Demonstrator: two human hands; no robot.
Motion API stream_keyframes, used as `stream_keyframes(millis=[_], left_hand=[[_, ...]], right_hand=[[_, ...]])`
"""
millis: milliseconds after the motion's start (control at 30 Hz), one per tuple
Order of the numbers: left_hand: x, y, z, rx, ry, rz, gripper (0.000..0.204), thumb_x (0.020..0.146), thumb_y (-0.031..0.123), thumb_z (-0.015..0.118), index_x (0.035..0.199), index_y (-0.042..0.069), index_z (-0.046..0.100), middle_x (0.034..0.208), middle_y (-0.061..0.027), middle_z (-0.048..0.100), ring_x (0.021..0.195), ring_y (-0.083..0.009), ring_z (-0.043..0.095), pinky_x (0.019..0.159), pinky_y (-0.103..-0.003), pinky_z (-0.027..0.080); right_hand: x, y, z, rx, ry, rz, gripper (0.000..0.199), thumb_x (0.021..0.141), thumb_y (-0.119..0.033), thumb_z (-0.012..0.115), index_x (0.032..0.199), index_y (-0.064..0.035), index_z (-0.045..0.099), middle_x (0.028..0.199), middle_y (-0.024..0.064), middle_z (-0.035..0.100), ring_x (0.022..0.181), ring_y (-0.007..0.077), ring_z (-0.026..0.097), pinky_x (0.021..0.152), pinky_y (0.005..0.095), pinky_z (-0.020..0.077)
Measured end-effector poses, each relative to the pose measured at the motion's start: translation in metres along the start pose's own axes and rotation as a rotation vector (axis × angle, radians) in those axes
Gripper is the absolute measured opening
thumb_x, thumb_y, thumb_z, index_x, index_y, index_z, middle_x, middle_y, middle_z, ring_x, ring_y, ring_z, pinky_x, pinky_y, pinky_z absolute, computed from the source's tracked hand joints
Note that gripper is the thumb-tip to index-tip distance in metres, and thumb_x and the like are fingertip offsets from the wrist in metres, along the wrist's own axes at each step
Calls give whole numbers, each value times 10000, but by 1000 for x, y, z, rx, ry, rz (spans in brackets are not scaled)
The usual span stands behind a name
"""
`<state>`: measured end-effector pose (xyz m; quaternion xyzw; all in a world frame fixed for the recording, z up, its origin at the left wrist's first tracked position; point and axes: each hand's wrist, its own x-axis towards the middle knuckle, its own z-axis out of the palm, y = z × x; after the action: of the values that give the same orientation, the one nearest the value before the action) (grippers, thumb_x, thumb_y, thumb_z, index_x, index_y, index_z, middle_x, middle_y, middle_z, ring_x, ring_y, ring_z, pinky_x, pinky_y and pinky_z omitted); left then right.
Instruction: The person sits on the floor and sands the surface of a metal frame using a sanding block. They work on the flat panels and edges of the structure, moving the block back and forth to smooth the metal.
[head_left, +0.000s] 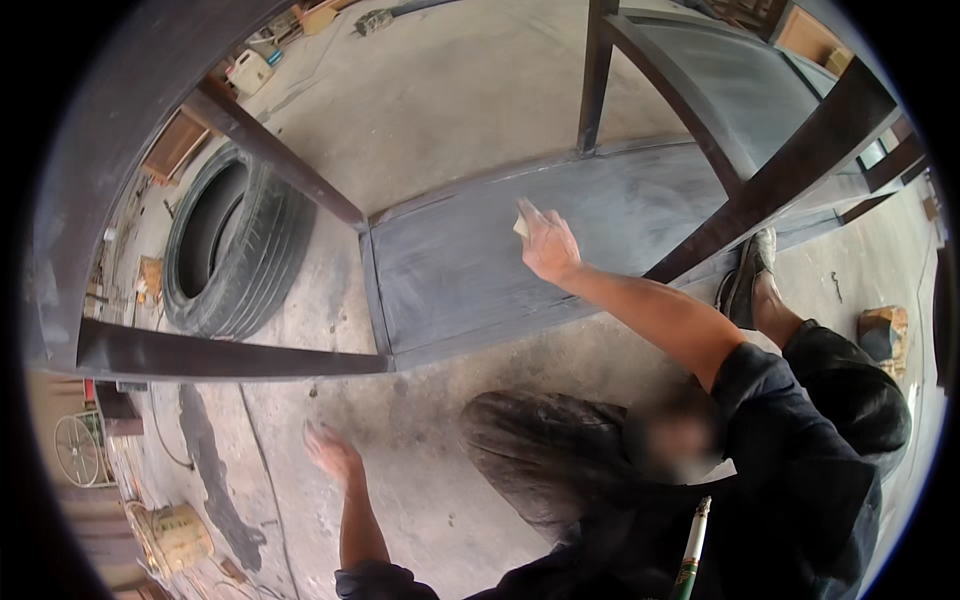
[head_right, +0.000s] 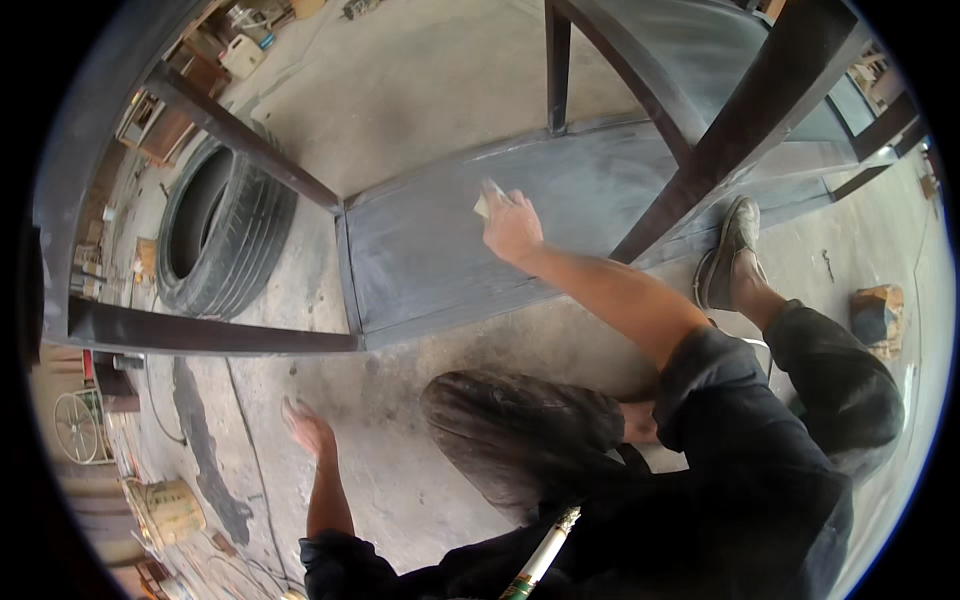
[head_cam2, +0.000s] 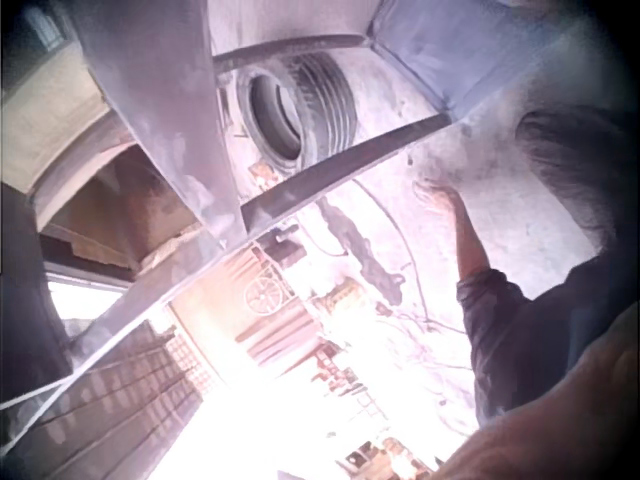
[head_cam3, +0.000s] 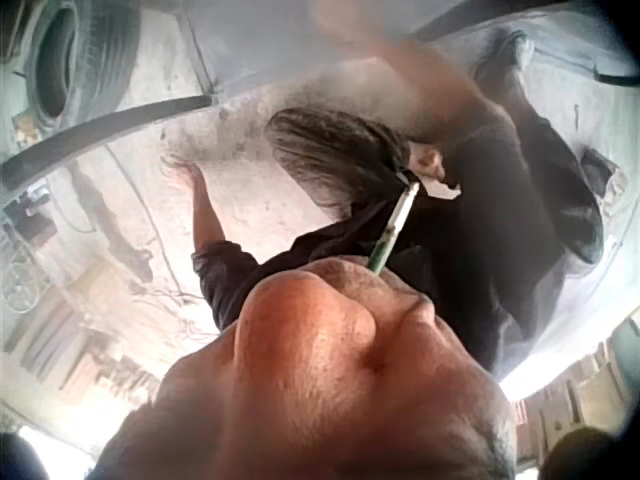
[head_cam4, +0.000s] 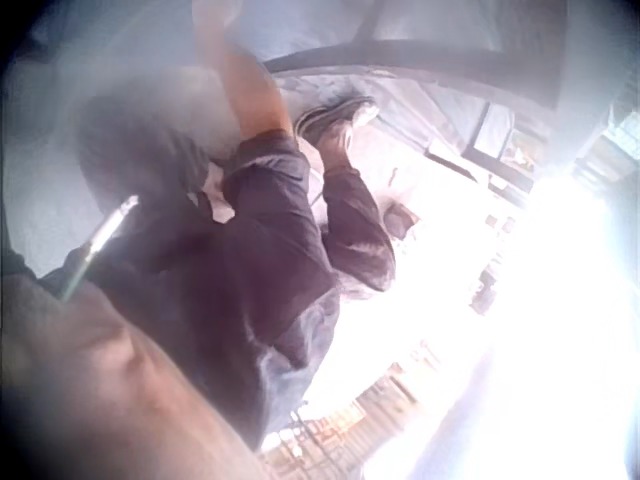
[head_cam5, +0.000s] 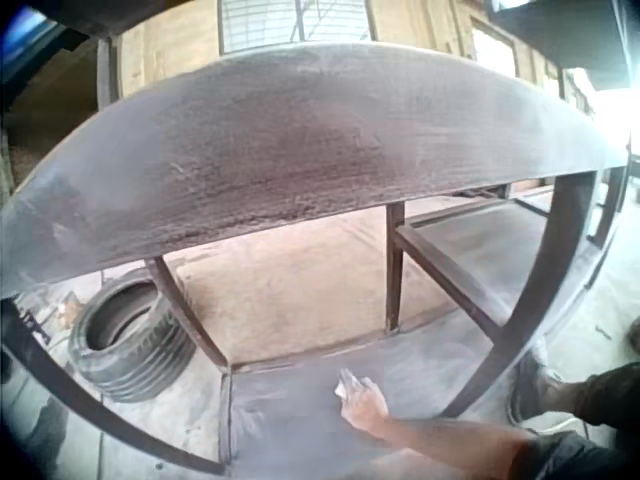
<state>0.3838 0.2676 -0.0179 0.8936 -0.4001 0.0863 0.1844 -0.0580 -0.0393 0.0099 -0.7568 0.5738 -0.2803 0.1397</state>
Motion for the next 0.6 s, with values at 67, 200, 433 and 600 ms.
stream_keyframes(millis=[67, 200, 433, 600], left_hand=[[-23, -50, 26, 260, -9, -128, 535, 1046, 386, 392, 1430, 21, 460, 1478, -185, 463, 1390, -350, 386, 1149, -490, 273], [-38, -52, 37, 249, -69, -326, 587, 1054, 429, 358, 1473, 21, 417, 1531, -150, 418, 1443, -300, 339, 1187, -477, 237], [-34, -49, 35, 209, -47, -272, 586, 1059, 415, 368, 1456, -13, 420, 1517, -203, 416, 1431, -327, 352, 1191, -476, 239], [-34, -62, 20, 231, -33, -313, 583, 1059, 402, 371, 1452, -26, 418, 1523, -199, 410, 1435, -323, 347, 1205, -467, 222]], right_hand=[[26, 32, 13, -133, 61, 26, 621, 848, -72, 601, 1447, -95, 441, 1184, 184, 636, 1132, 317, 547, 948, 415, 454], [63, 79, 5, -450, 39, 60, 601, 861, -123, 581, 1444, -79, 441, 1227, 141, 630, 1187, 311, 495, 983, 425, 401], [89, 45, 56, -588, -5, 92, 594, 839, -174, 571, 1417, -63, 489, 1354, 90, 571, 1233, 331, 457, 1028, 479, 347], [100, 72, 14, -544, -110, 311, 578, 861, -185, 552, 1424, -73, 486, 1389, 108, 552, 1251, 324, 457, 1029, 470, 344]])
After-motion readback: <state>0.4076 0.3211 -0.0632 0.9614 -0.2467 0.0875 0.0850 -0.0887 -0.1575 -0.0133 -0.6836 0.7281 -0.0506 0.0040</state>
